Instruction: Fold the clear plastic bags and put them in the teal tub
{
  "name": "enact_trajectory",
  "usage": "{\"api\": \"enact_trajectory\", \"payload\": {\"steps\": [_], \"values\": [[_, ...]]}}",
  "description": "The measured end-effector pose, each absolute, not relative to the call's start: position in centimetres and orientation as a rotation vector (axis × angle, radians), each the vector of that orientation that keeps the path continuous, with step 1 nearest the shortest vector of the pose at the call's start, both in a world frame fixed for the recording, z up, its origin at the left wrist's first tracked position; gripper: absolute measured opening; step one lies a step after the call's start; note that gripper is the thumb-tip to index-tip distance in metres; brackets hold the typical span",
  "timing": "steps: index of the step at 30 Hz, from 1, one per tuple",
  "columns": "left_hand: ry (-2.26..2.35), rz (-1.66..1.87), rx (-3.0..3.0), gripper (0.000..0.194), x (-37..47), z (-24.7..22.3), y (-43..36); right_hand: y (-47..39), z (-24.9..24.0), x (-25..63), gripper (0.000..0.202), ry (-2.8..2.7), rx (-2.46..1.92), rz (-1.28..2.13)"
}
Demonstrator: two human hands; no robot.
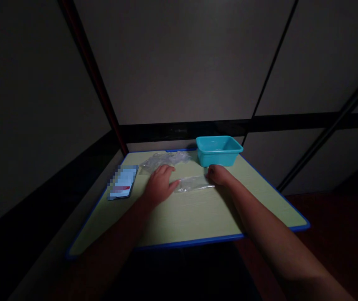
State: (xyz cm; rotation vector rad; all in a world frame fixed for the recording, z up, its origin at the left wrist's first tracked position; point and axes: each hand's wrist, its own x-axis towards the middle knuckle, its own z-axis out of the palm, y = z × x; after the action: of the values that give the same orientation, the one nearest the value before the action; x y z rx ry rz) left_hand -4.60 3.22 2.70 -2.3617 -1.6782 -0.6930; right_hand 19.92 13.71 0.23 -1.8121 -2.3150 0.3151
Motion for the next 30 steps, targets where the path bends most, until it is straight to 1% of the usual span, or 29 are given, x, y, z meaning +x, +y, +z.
{"api": "enact_trajectory", "payload": {"steps": [3, 6, 10, 16, 20, 23, 30], "values": [[-1.4, -0.551, -2.703, 0.054, -2.1, 2.2, 1.8, 13.7, 0.2, 19.9, 0.016, -2.3, -1.819, 0.313], [-1.374, -0.377, -2.83, 0.062, -1.2, 1.5, 1.3, 13.7, 0.1, 20.0, 0.014, -2.295, -1.823, 0.317], [-1.528, -0.239, -2.811, 0.063, -1.9, 0.9, 1.8, 13.7, 0.2, 20.0, 0.014, -2.293, -1.825, 0.328], [-1.654, -0.156, -2.808, 0.062, -2.7, 0.7, 2.3, 13.2, 1.0, 20.1, 0.01, -2.292, -1.801, 0.31], [-1.658, -0.159, -2.824, 0.061, -2.5, 0.6, 2.3, 12.6, 2.0, 20.1, 0.018, -2.26, -1.744, 0.257], [-1.655, -0.169, -2.811, 0.061, -2.5, 0.5, 2.3, 12.0, 2.4, 19.7, 0.024, -2.251, -1.582, 0.253], [-1.643, -0.164, -2.805, 0.06, -2.4, 0.4, 2.2, 10.3, 2.3, 17.7, 0.022, -2.449, -1.01, 0.301]]}}
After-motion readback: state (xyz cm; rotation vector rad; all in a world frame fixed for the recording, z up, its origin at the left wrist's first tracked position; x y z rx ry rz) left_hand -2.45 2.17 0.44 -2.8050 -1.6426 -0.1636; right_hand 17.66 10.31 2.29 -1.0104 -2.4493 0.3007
